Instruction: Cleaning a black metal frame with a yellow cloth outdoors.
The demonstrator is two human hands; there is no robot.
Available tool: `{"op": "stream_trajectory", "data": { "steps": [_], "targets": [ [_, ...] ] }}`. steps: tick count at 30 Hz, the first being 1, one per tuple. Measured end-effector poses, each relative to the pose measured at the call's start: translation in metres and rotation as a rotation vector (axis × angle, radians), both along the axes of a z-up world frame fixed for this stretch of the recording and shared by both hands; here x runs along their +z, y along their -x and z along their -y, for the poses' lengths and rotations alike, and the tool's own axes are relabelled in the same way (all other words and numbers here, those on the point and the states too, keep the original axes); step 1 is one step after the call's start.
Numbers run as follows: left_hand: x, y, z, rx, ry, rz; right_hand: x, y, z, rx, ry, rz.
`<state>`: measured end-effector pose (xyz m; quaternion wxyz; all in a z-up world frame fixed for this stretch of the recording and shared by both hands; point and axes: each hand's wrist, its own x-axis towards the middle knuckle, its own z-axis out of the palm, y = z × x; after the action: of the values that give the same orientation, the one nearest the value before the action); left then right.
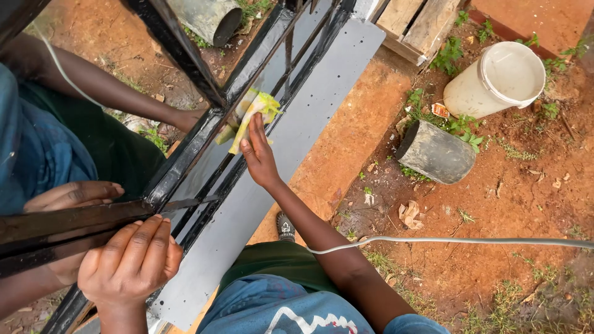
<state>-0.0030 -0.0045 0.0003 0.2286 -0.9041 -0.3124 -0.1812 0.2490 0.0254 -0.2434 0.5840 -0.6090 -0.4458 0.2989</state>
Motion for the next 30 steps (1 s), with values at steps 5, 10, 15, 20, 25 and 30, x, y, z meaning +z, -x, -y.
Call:
{"op": "stream_trajectory", "data": {
  "steps": [5, 10, 15, 20, 25, 30],
  "targets": [
    [-0.002, 0.0, -0.003, -0.038, 0.021, 0.028, 0.021, -0.006, 0.0, 0.036, -0.108, 0.123],
    [0.002, 0.003, -0.001, -0.044, 0.003, 0.037, 0.024, -0.017, -0.02, 0.04, -0.148, 0.216],
    [0.013, -0.006, -0.014, -0.152, -0.048, -0.054, 0.037, -0.037, -0.035, -0.072, -0.114, 0.201],
    [-0.021, 0.015, -0.029, -0.296, 0.008, 0.003, 0.056, -0.033, -0.044, -0.178, -0.016, 0.097],
    [-0.064, 0.03, -0.041, -0.429, 0.116, 0.041, 0.033, -0.013, -0.036, -0.212, 0.022, 0.049],
    [-0.046, 0.022, -0.035, -0.293, 0.23, 0.061, 0.045, 0.004, -0.033, -0.215, 0.192, -0.31]
  ]
}}
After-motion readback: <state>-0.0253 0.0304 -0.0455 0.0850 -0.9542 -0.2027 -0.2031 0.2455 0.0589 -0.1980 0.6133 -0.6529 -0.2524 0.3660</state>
